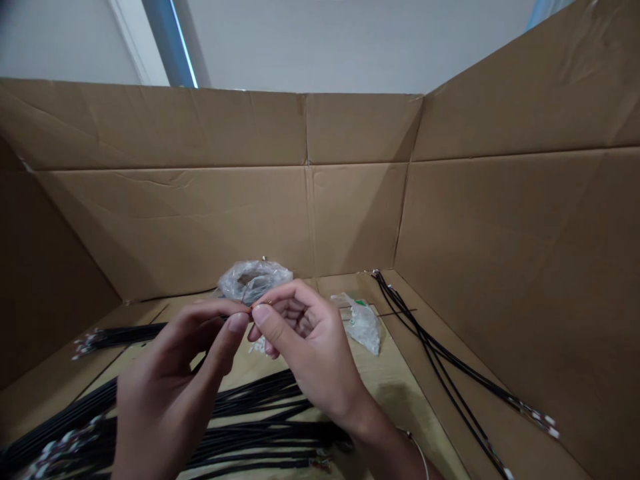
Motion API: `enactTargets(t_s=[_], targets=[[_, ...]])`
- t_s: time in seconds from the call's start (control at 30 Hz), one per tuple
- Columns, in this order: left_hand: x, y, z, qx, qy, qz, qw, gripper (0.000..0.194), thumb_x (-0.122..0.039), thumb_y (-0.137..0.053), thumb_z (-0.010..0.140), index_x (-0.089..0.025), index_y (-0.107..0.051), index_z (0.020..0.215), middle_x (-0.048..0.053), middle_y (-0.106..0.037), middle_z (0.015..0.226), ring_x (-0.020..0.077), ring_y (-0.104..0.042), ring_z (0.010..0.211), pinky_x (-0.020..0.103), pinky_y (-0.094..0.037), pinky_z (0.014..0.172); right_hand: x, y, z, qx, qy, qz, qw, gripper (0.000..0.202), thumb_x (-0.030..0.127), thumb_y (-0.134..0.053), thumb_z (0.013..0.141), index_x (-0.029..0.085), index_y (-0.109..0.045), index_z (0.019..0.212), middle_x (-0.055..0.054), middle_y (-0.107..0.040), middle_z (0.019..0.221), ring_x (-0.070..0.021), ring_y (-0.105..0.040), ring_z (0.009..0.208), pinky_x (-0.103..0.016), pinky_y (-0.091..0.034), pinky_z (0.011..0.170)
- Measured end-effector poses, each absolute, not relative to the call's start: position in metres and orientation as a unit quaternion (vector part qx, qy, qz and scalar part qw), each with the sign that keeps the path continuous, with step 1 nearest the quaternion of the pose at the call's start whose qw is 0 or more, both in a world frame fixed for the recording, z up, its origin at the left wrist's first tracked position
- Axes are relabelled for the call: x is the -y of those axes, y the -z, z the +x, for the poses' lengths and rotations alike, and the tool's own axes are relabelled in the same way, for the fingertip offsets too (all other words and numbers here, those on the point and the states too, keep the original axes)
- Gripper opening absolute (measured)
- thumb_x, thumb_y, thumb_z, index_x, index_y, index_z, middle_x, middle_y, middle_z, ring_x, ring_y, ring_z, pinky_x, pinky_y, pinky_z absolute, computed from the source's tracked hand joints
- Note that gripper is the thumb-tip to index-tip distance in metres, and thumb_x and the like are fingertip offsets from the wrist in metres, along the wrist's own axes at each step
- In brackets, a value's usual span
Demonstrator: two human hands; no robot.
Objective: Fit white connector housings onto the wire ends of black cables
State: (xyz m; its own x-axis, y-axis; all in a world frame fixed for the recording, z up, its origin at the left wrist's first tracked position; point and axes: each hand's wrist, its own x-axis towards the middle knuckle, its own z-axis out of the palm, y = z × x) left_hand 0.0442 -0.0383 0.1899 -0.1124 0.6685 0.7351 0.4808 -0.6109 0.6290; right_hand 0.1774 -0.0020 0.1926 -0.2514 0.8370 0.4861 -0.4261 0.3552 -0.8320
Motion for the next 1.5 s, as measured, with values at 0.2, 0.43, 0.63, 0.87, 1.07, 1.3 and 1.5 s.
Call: enactTargets(t_s=[0.2, 0.43, 0.63, 0.87, 1.07, 1.3, 1.5], targets=[[0.038, -0.194, 0.041, -0.404, -0.616, 0.664, 0.13, 0.006, -0.023, -0.059, 0.093, -0.027, -0.064, 0.092, -0.004, -0.066, 0.086, 0.0094, -0.061, 0.075, 0.017, -0.048, 0.065, -0.003, -0.189, 0.177, 0.547, -0.591, -0.15, 0.573, 0.009, 0.026, -0.07, 0.087, 0.019, -0.065, 0.083, 0.003, -0.066, 0.067, -0.0056, -0.052, 0.053, -0.018, -0.044, 0.051], [0.032, -0.194, 0.031, -0.39, -0.584, 0.686, 0.191, 0.007, -0.024, -0.059, 0.094, -0.027, -0.065, 0.091, -0.002, -0.064, 0.097, 0.0107, -0.061, 0.093, 0.018, -0.049, 0.081, -0.008, -0.189, 0.175, 0.52, -0.635, -0.131, 0.555, 0.012, 0.025, -0.073, 0.085, 0.017, -0.065, 0.083, 0.003, -0.065, 0.065, -0.0035, -0.05, 0.051, -0.015, -0.041, 0.05], [0.029, -0.198, 0.026, -0.412, -0.587, 0.672, 0.184, 0.007, -0.026, -0.062, 0.091, -0.025, -0.066, 0.085, 0.0, -0.064, 0.095, 0.0134, -0.061, 0.092, 0.019, -0.049, 0.074, -0.009, -0.193, 0.189, 0.554, -0.622, -0.16, 0.53, 0.012, 0.026, -0.072, 0.087, 0.017, -0.068, 0.094, 0.002, -0.067, 0.068, -0.0044, -0.053, 0.051, -0.016, -0.043, 0.05], [0.032, -0.2, 0.026, -0.42, -0.565, 0.673, 0.228, 0.01, -0.03, -0.064, 0.089, -0.025, -0.067, 0.081, 0.001, -0.065, 0.098, 0.0157, -0.06, 0.094, 0.021, -0.047, 0.067, 0.005, -0.199, 0.199, 0.543, -0.575, -0.17, 0.588, 0.009, 0.027, -0.072, 0.087, 0.02, -0.067, 0.085, 0.005, -0.064, 0.061, -0.0022, -0.048, 0.047, -0.012, -0.038, 0.045], [0.033, -0.202, 0.023, -0.42, -0.526, 0.686, 0.277, 0.015, -0.037, -0.065, 0.087, -0.025, -0.069, 0.08, 0.002, -0.066, 0.097, 0.017, -0.06, 0.093, 0.022, -0.042, 0.059, 0.011, -0.199, 0.2, 0.564, -0.593, -0.159, 0.552, 0.005, 0.026, -0.069, 0.09, 0.022, -0.07, 0.093, 0.002, -0.071, 0.073, -0.0025, -0.052, 0.05, -0.011, -0.041, 0.045], [0.038, -0.207, 0.026, -0.428, -0.513, 0.675, 0.312, 0.02, -0.04, -0.066, 0.086, -0.023, -0.07, 0.077, 0.005, -0.067, 0.095, 0.0194, -0.061, 0.09, 0.024, -0.041, 0.058, 0.012, -0.201, 0.207, 0.596, -0.565, -0.199, 0.535, 0.011, 0.027, -0.071, 0.087, 0.021, -0.071, 0.096, -0.003, -0.075, 0.08, -0.0053, -0.055, 0.048, -0.015, -0.04, 0.04], [0.038, -0.207, 0.026, -0.426, -0.52, 0.673, 0.308, 0.02, -0.04, -0.065, 0.086, -0.024, -0.071, 0.075, 0.005, -0.067, 0.094, 0.0184, -0.06, 0.084, 0.024, -0.041, 0.057, 0.011, -0.204, 0.208, 0.605, -0.554, -0.228, 0.525, 0.013, 0.031, -0.072, 0.086, 0.02, -0.072, 0.093, -0.004, -0.075, 0.079, -0.0061, -0.055, 0.046, -0.017, -0.04, 0.041]])
